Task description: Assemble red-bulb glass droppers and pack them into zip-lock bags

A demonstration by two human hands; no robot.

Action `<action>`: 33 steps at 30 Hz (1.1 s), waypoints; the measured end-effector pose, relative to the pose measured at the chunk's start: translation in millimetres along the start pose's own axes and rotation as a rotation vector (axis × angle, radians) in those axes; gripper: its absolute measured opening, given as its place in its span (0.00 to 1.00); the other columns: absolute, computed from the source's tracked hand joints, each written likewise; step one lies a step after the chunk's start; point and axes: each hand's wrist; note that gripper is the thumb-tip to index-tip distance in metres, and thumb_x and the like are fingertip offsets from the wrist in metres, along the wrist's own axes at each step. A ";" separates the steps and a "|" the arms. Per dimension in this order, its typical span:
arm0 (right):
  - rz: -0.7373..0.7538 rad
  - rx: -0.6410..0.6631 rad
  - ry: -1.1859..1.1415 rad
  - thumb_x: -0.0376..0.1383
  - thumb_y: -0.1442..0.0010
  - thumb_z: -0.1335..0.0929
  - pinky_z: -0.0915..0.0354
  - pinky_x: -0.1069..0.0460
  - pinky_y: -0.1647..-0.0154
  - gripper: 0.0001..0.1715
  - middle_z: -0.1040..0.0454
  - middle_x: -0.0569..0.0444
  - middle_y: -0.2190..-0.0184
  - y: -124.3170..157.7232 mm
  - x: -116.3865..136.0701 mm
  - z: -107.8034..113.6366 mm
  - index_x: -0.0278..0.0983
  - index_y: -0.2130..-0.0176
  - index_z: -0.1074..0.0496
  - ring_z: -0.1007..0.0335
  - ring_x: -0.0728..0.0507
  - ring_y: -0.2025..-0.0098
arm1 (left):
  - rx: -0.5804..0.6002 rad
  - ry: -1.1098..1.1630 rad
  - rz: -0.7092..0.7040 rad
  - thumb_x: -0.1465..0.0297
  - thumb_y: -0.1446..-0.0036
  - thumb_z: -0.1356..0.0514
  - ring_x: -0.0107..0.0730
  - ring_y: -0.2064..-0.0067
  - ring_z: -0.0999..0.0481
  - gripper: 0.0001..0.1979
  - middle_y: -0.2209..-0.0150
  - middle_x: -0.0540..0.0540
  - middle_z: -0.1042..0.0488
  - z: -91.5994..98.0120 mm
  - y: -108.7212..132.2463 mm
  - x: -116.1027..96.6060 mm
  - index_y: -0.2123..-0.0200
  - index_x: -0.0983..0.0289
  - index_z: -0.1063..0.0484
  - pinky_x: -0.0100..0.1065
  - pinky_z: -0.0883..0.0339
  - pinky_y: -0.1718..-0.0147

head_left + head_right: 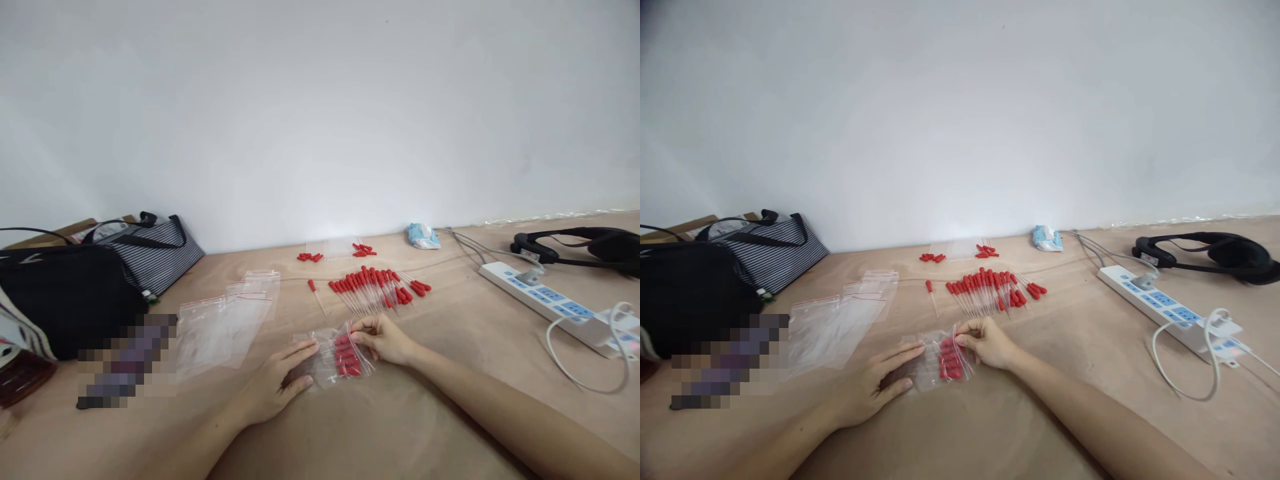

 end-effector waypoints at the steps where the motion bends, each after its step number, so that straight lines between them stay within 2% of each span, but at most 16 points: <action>1: 0.001 0.012 0.020 0.46 0.56 0.31 0.49 0.59 0.90 0.16 0.34 0.61 0.86 -2.8 0.9 -0.2 0.34 0.75 0.29 0.49 0.56 0.89 | -0.001 0.001 -0.004 0.66 0.44 0.48 0.37 0.43 0.42 0.22 0.43 0.53 0.41 -0.3 0.2 0.5 0.45 0.56 0.43 0.43 0.48 0.45; 3: 0.021 -0.036 0.054 0.45 0.55 0.32 0.46 0.58 0.88 0.16 0.32 0.59 0.85 -8.0 1.4 -1.5 0.34 0.76 0.28 0.45 0.54 0.87 | -0.010 0.006 -0.013 0.66 0.44 0.48 0.37 0.43 0.42 0.22 0.43 0.53 0.42 -1.3 0.6 2.0 0.45 0.56 0.43 0.42 0.47 0.45; 6: 0.079 -0.225 0.151 0.42 0.54 0.32 0.40 0.56 0.80 0.13 0.28 0.54 0.80 -13.4 -1.5 -5.2 0.33 0.77 0.29 0.36 0.50 0.80 | -0.030 0.009 -0.020 0.67 0.44 0.48 0.37 0.43 0.42 0.21 0.43 0.52 0.42 -3.1 0.8 4.6 0.45 0.56 0.41 0.43 0.46 0.46; 9: 0.107 -0.361 0.341 0.38 0.53 0.33 0.40 0.56 0.77 0.09 0.28 0.54 0.80 -16.1 -6.7 -7.0 0.34 0.78 0.31 0.35 0.50 0.78 | -0.049 0.003 -0.037 0.67 0.44 0.48 0.39 0.43 0.42 0.20 0.43 0.53 0.42 -5.3 0.5 7.1 0.47 0.57 0.39 0.44 0.46 0.45; 10: 0.106 -0.361 0.393 0.37 0.53 0.33 0.40 0.56 0.77 0.08 0.29 0.55 0.81 -16.6 -8.2 -6.4 0.35 0.77 0.31 0.36 0.50 0.78 | -0.061 0.000 -0.050 0.67 0.44 0.48 0.39 0.43 0.43 0.20 0.43 0.53 0.42 -5.9 0.3 7.8 0.47 0.57 0.38 0.44 0.47 0.45; 12: 0.107 -0.281 0.444 0.37 0.52 0.33 0.42 0.56 0.78 0.06 0.30 0.57 0.82 -17.2 -10.6 -3.7 0.35 0.75 0.30 0.37 0.51 0.79 | -0.081 -0.006 -0.076 0.67 0.44 0.47 0.40 0.42 0.44 0.20 0.43 0.53 0.41 -6.8 -0.1 8.8 0.48 0.57 0.38 0.45 0.47 0.45; 14: 0.118 -0.177 0.449 0.37 0.52 0.33 0.42 0.56 0.78 0.07 0.30 0.58 0.82 -16.8 -11.3 0.0 0.36 0.71 0.28 0.38 0.51 0.80 | -0.086 -0.006 -0.093 0.67 0.44 0.47 0.40 0.42 0.45 0.20 0.44 0.53 0.40 -6.8 -0.3 8.9 0.47 0.58 0.38 0.46 0.46 0.46; 16: 0.121 -0.140 0.453 0.38 0.51 0.34 0.43 0.56 0.78 0.09 0.30 0.57 0.81 -14.7 -9.7 2.5 0.36 0.69 0.27 0.38 0.51 0.80 | -0.074 -0.006 -0.095 0.67 0.44 0.47 0.40 0.42 0.44 0.20 0.45 0.53 0.38 -6.0 -0.2 8.3 0.47 0.58 0.39 0.45 0.45 0.46; 20: 0.066 -0.157 0.553 0.40 0.51 0.34 0.46 0.57 0.78 0.10 0.30 0.58 0.82 -5.8 1.9 -0.6 0.37 0.73 0.26 0.39 0.51 0.79 | -0.038 -0.016 -0.086 0.67 0.43 0.48 0.39 0.42 0.45 0.21 0.44 0.53 0.39 -3.5 -0.1 6.0 0.46 0.58 0.41 0.46 0.47 0.46; 25: -0.068 -0.192 0.698 0.41 0.52 0.33 0.49 0.56 0.78 0.08 0.32 0.60 0.82 2.0 17.3 -9.9 0.44 0.69 0.25 0.38 0.50 0.78 | -0.018 -0.021 -0.056 0.66 0.43 0.48 0.40 0.41 0.47 0.21 0.43 0.53 0.41 -3.2 -0.6 4.7 0.45 0.58 0.41 0.48 0.49 0.45; 30: -0.100 -0.164 0.675 0.44 0.53 0.33 0.49 0.57 0.78 0.11 0.33 0.60 0.83 -0.6 13.8 -7.5 0.39 0.75 0.27 0.40 0.52 0.80 | -0.030 -0.022 -0.071 0.67 0.43 0.49 0.39 0.41 0.47 0.22 0.43 0.53 0.41 -4.5 -0.3 5.7 0.44 0.58 0.43 0.47 0.49 0.45; 33: -0.058 -0.207 0.648 0.45 0.52 0.34 0.48 0.57 0.79 0.14 0.32 0.59 0.83 -3.4 8.4 -4.0 0.37 0.77 0.28 0.41 0.52 0.80 | -0.017 -0.032 -0.074 0.67 0.42 0.49 0.39 0.41 0.47 0.22 0.43 0.53 0.42 -4.8 0.1 7.1 0.44 0.58 0.44 0.47 0.49 0.45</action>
Point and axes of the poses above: each hand's wrist, its own y-axis away from the middle knuckle, its own z-axis out of the back of the hand, x = y × z
